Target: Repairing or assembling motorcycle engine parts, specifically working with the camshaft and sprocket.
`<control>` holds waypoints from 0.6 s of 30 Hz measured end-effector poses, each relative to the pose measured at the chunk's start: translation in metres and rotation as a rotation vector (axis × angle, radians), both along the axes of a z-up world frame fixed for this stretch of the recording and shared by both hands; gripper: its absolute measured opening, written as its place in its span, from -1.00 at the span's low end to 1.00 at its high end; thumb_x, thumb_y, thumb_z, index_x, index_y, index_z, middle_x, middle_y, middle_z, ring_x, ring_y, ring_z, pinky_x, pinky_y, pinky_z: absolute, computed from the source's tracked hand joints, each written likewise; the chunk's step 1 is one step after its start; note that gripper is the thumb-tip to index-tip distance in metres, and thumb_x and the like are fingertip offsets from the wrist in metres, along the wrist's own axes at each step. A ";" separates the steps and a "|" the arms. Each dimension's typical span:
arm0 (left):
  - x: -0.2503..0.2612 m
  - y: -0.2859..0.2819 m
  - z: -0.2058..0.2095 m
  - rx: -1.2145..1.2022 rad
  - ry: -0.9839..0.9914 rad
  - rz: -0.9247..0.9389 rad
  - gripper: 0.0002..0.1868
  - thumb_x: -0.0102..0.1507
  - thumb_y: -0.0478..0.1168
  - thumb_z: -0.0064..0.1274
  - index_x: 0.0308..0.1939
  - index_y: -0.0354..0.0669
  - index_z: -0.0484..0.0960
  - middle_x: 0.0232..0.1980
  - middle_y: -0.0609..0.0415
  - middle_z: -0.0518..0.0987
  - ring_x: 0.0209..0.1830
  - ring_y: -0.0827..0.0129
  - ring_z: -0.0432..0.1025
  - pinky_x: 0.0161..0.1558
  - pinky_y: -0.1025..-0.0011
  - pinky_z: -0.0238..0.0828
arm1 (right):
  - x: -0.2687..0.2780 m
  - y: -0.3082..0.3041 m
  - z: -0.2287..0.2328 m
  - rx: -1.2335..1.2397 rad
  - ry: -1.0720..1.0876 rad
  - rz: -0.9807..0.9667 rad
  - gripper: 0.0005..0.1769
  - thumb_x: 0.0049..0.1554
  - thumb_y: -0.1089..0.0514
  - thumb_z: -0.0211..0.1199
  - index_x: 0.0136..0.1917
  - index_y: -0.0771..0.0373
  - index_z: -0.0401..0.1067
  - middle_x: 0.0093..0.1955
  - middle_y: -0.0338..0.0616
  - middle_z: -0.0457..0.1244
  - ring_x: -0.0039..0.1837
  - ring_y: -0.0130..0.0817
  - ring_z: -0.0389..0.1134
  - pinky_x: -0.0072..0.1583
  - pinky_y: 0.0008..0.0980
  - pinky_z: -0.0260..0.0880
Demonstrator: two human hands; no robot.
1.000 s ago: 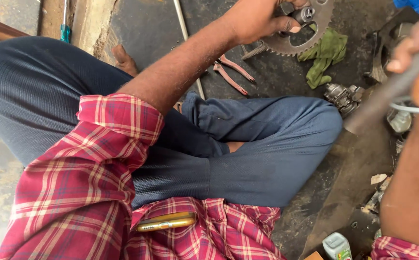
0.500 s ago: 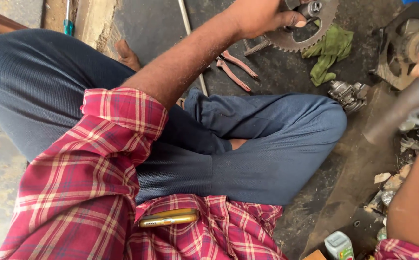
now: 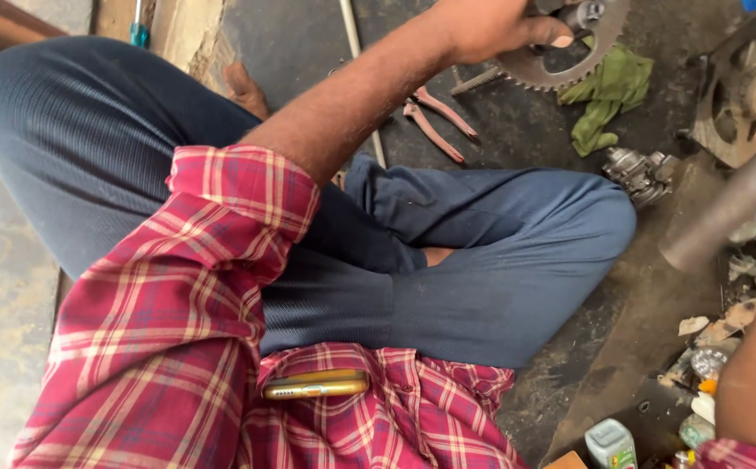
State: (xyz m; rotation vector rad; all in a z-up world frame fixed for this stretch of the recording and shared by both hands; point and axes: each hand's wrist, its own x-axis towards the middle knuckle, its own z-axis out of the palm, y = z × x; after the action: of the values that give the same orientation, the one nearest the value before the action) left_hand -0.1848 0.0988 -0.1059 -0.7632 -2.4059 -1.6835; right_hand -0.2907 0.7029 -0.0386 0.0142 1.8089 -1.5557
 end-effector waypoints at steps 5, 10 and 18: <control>0.007 -0.006 0.015 0.016 0.034 0.014 -0.51 0.31 0.12 0.24 0.11 -0.16 0.64 -0.17 -0.01 0.73 -0.23 0.25 0.67 -0.19 0.29 0.61 | 0.145 -0.360 0.142 0.843 0.430 0.040 -0.60 0.41 -0.07 0.14 0.11 0.37 0.39 -0.15 0.09 0.29 -0.19 -0.05 0.36 -0.17 0.00 0.38; -0.005 0.007 -0.006 -0.044 -0.013 -0.001 -0.50 0.36 0.15 0.21 0.14 -0.15 0.64 -0.16 -0.02 0.73 -0.22 0.25 0.67 -0.19 0.29 0.62 | 0.150 -0.378 0.174 0.826 0.516 0.031 -0.52 0.44 -0.13 0.19 0.04 0.40 0.36 -0.25 0.05 0.21 -0.27 -0.18 0.25 -0.23 -0.03 0.25; 0.003 -0.003 0.010 0.015 0.004 -0.011 -0.52 0.32 0.12 0.25 0.15 -0.10 0.62 -0.12 0.00 0.73 -0.19 0.23 0.66 -0.17 0.29 0.60 | 0.032 -0.126 0.064 0.167 -0.023 0.038 -0.46 0.19 -0.24 0.23 0.05 0.32 0.40 -0.23 0.01 0.35 -0.27 -0.16 0.44 -0.19 -0.16 0.52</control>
State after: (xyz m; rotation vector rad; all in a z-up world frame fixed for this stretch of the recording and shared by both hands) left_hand -0.1821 0.0957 -0.0958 -0.7780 -2.3882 -1.6994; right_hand -0.2592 0.5769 0.0257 0.0758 1.9053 -1.3701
